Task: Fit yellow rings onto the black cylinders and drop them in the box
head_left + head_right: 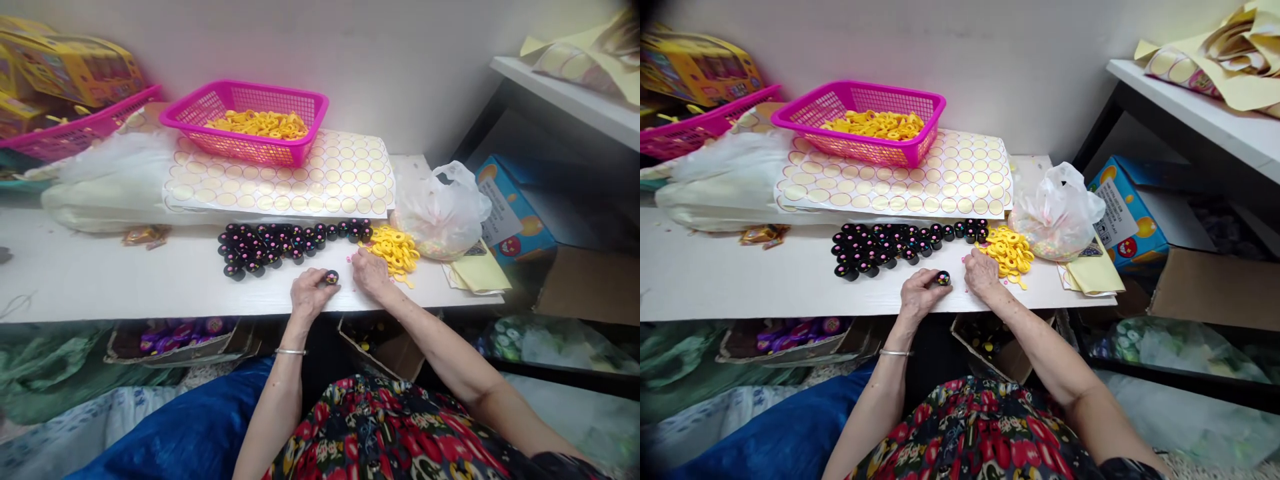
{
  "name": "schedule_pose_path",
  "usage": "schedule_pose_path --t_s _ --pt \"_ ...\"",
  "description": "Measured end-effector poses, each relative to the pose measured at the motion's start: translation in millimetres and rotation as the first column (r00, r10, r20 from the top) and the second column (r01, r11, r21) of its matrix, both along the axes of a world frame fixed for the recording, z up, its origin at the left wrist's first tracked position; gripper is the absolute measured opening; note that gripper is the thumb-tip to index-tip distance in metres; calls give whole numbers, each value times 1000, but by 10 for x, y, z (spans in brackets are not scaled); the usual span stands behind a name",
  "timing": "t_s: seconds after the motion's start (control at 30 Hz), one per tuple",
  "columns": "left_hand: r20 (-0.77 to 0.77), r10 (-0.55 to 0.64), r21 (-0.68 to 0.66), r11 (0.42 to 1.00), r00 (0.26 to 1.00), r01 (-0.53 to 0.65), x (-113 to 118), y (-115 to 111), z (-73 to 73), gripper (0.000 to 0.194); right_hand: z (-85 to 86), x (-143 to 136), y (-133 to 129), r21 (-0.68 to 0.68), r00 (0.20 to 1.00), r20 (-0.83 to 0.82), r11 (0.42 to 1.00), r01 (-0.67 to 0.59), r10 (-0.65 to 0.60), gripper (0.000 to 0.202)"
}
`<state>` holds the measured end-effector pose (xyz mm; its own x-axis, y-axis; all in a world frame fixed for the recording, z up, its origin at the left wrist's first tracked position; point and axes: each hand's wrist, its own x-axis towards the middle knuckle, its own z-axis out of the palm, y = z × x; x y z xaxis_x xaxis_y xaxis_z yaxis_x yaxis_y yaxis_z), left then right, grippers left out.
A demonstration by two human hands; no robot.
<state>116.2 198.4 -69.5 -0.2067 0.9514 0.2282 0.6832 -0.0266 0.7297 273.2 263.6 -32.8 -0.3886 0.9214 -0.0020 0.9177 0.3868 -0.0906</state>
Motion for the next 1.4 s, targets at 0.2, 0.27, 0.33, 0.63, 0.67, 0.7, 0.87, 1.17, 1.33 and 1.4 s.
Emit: schedule_pose_path --t_s 0.2,0.27,0.33,0.63,0.67,0.7,0.87,1.17,1.33,1.4 --pt "-22 -16 4 1000 1000 16 5 6 -4 28 29 33 -8 43 991 -129 998 -41 46 18" --pt "-34 -17 8 1000 999 17 21 10 -2 29 43 15 4 43 986 -147 996 -78 83 20" --pt "-37 -22 10 1000 999 23 33 10 -2 29 66 14 8 26 981 -164 995 -98 101 22" --pt "10 -25 36 999 1000 25 13 7 -60 26 32 483 -191 183 923 -380 983 9 62 19" --pt "6 -25 37 999 1000 25 9 11 -59 27 25 544 -186 238 919 -394 966 99 3 19" --pt "1 -29 35 999 1000 29 4 16 -58 28 26 594 -167 277 914 -402 945 173 -50 18" --pt "-13 -32 42 999 999 32 -14 36 -61 32 94 662 40 305 946 -290 923 235 -145 20" --pt "-18 -53 7 999 998 53 7 11 -9 33 52 669 212 388 824 -567 888 248 18 15" --pt "140 -86 6 996 986 86 -21 -5 34 33 182 573 197 474 638 -748 822 316 185 10" --pt "339 -57 67 997 939 36 -20 -46 107 34 250 456 107 524 598 -747 811 261 290 7"
